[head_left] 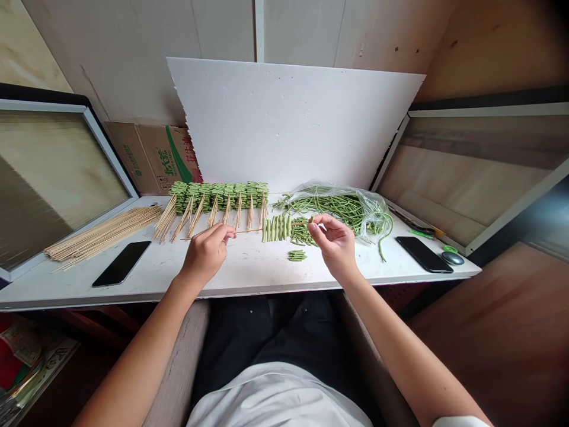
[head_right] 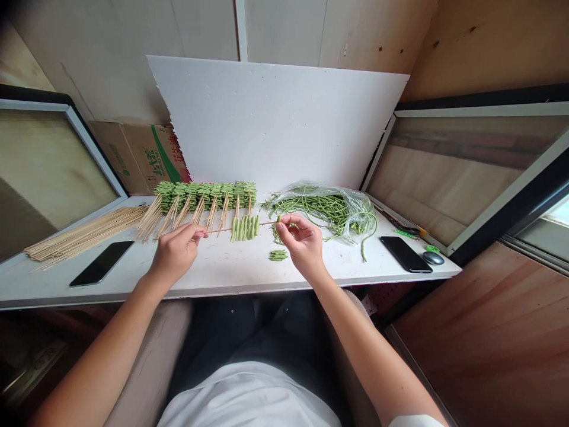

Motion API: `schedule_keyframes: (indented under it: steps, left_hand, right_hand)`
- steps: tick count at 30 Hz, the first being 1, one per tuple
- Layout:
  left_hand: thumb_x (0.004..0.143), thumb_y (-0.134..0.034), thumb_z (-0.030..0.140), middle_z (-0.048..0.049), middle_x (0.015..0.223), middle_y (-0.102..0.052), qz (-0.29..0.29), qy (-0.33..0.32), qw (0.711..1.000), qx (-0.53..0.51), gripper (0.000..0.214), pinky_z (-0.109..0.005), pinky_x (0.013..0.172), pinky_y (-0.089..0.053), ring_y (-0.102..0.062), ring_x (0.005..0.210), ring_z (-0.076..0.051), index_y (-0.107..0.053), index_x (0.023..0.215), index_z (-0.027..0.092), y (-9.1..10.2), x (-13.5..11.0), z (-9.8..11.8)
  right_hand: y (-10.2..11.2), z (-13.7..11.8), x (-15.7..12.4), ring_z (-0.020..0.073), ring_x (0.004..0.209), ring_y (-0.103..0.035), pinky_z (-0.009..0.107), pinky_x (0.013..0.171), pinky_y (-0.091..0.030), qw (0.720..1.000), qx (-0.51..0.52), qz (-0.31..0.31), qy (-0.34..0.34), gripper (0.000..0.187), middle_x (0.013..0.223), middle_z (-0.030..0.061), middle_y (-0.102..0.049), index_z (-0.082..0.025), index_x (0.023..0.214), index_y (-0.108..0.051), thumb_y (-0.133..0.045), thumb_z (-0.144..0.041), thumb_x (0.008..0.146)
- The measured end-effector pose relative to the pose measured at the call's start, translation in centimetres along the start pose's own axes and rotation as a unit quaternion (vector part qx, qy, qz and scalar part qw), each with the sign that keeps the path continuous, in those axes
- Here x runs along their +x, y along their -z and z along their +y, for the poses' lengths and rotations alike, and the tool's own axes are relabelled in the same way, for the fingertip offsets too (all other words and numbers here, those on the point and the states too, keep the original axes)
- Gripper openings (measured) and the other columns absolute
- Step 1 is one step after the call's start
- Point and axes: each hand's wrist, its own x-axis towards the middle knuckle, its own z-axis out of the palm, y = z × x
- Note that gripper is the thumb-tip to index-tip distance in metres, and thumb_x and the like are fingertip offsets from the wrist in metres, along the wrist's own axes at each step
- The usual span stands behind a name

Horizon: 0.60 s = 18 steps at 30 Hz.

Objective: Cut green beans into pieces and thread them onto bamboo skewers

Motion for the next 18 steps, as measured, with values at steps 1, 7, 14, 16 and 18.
schedule_keyframes:
  steps: [1, 7, 14, 16, 18]
  left_hand:
    - [0.085, -0.045, -0.003, -0.0045, 0.083, -0.074, -0.008, 0.004, 1.000, 0.004, 0.031, -0.025, 0.069, -0.056, -0.073, 0.077, -0.018, -0.067, 0.088, 0.019, -0.1, 0.0, -0.1]
    - [0.079, -0.042, -0.004, -0.0036, 0.084, -0.075, -0.066, 0.037, 0.997, -0.023, 0.036, -0.026, 0.071, -0.056, -0.074, 0.081, -0.019, -0.066, 0.089, 0.020, -0.6, -0.4, -0.7]
    - [0.100, -0.048, 0.012, -0.0060, 0.095, -0.076, -0.019, 0.074, 0.994, -0.073, 0.021, -0.026, 0.075, -0.057, -0.072, 0.083, -0.017, -0.067, 0.107, 0.019, -0.6, 0.3, -0.1]
    - [0.103, -0.057, 0.021, -0.0053, 0.093, -0.076, -0.001, 0.067, 0.995, -0.071, 0.010, -0.026, 0.074, -0.056, -0.070, 0.079, -0.016, -0.066, 0.104, 0.019, -0.5, 0.5, 0.2]
    - [0.102, -0.063, 0.025, -0.0045, 0.091, -0.076, 0.012, 0.055, 0.997, -0.061, 0.008, -0.025, 0.073, -0.055, -0.070, 0.078, -0.015, -0.068, 0.099, 0.019, -0.4, 0.5, 0.4]
  right_hand:
    - [0.0, 0.0, 0.0, 0.0142, 0.067, -0.054, 0.030, 0.056, -0.046, 1.000, 0.000, -0.003, 0.002, 0.033, 0.088, 0.0039, -0.066, -0.024, 0.087, -0.074, -0.088, -0.053, 0.079]
    - [-0.1, 0.3, -0.1, 0.0149, 0.070, -0.057, 0.030, 0.058, -0.048, 0.999, -0.009, -0.010, 0.032, 0.030, 0.093, 0.0048, -0.066, -0.025, 0.090, -0.074, -0.086, -0.051, 0.082]
    - [-0.1, 0.4, -0.1, 0.0142, 0.070, -0.056, 0.029, 0.059, -0.047, 1.000, -0.006, 0.000, 0.014, 0.030, 0.096, 0.0046, -0.068, -0.024, 0.092, -0.074, -0.087, -0.050, 0.082]
    - [0.0, 0.5, 0.0, 0.0133, 0.068, -0.054, 0.029, 0.058, -0.045, 1.000, 0.000, 0.016, -0.002, 0.031, 0.094, 0.0034, -0.067, -0.025, 0.093, -0.075, -0.088, -0.050, 0.080]
    - [0.0, 0.6, 0.2, 0.0124, 0.066, -0.051, 0.028, 0.057, -0.043, 1.000, 0.013, 0.025, -0.013, 0.031, 0.091, 0.0023, -0.066, -0.025, 0.093, -0.076, -0.090, -0.049, 0.079]
